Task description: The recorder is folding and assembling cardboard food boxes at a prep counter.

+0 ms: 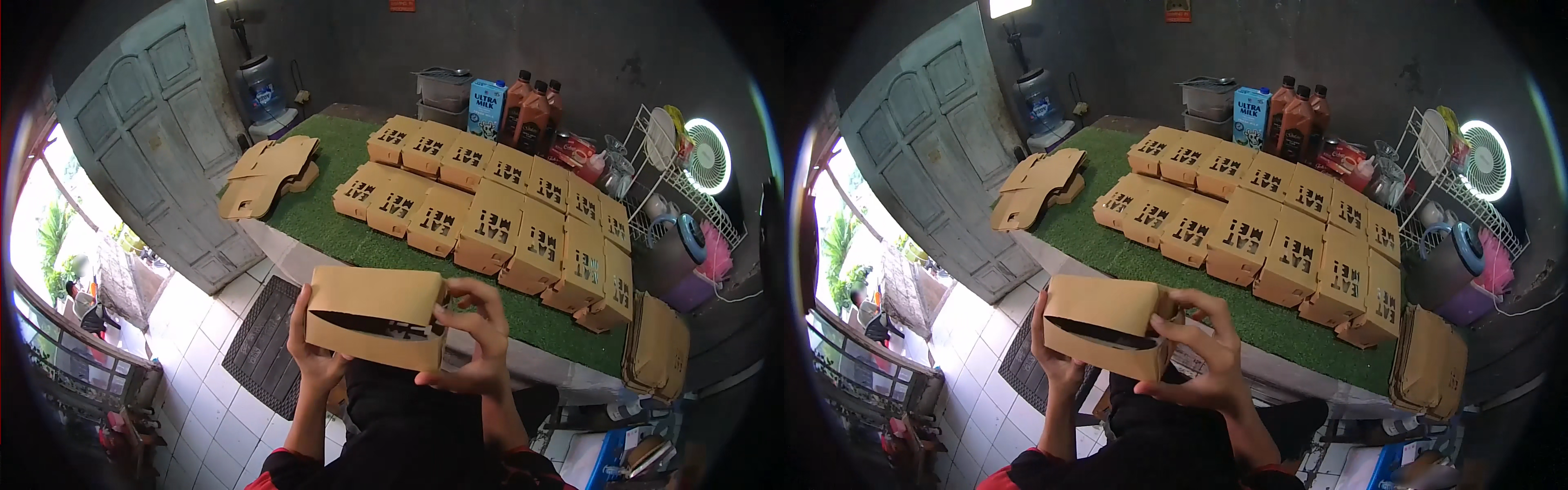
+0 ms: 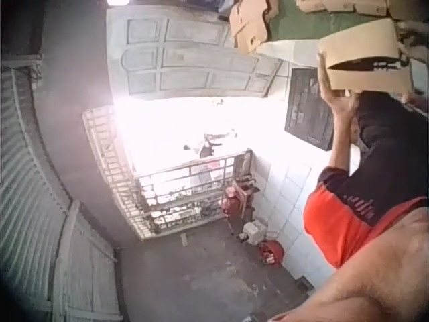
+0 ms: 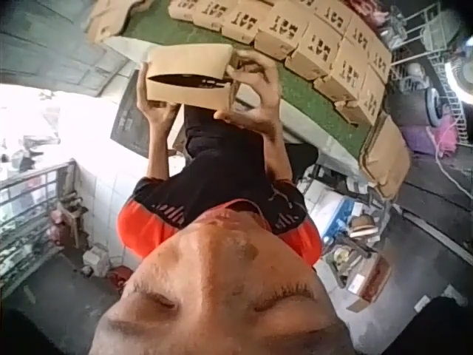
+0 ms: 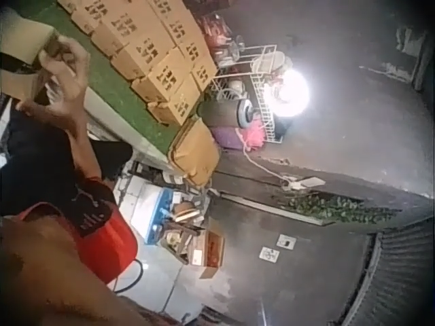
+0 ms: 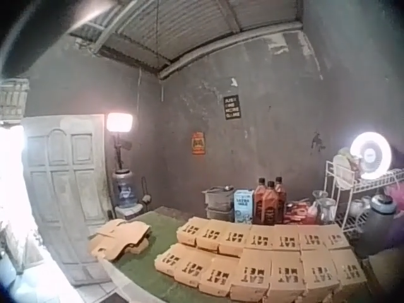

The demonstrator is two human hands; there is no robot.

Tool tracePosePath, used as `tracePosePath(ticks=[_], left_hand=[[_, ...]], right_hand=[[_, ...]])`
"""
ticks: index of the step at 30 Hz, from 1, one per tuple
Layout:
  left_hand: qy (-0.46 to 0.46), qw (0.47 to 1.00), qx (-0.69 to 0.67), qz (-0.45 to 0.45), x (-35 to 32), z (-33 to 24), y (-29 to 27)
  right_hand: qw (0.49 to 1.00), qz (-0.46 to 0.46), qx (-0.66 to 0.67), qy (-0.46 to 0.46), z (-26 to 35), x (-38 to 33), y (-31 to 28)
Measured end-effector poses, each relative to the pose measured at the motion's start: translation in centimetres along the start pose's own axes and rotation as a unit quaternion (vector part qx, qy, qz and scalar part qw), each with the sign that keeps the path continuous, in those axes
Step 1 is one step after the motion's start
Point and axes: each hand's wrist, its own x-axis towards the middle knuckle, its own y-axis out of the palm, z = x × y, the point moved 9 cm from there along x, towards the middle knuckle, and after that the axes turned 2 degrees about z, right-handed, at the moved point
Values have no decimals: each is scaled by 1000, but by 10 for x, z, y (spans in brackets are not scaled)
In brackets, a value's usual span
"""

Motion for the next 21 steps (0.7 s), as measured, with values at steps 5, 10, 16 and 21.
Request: tracePosePath(ticks=[5, 10, 16, 21], left_hand=[[149, 985, 85, 22, 7, -26, 6], [185, 977, 97, 35, 6, -39, 8], [150, 981, 115, 52, 10, -43, 13], [-44, 984, 16, 170, -7, 21, 22]], right_hand=[[994, -59, 67, -65, -3, -3, -4], [984, -101, 77, -127, 2, -6, -10], [987, -92, 97, -85, -9, -21, -8], [979, -8, 167, 113, -49, -46, 35]])
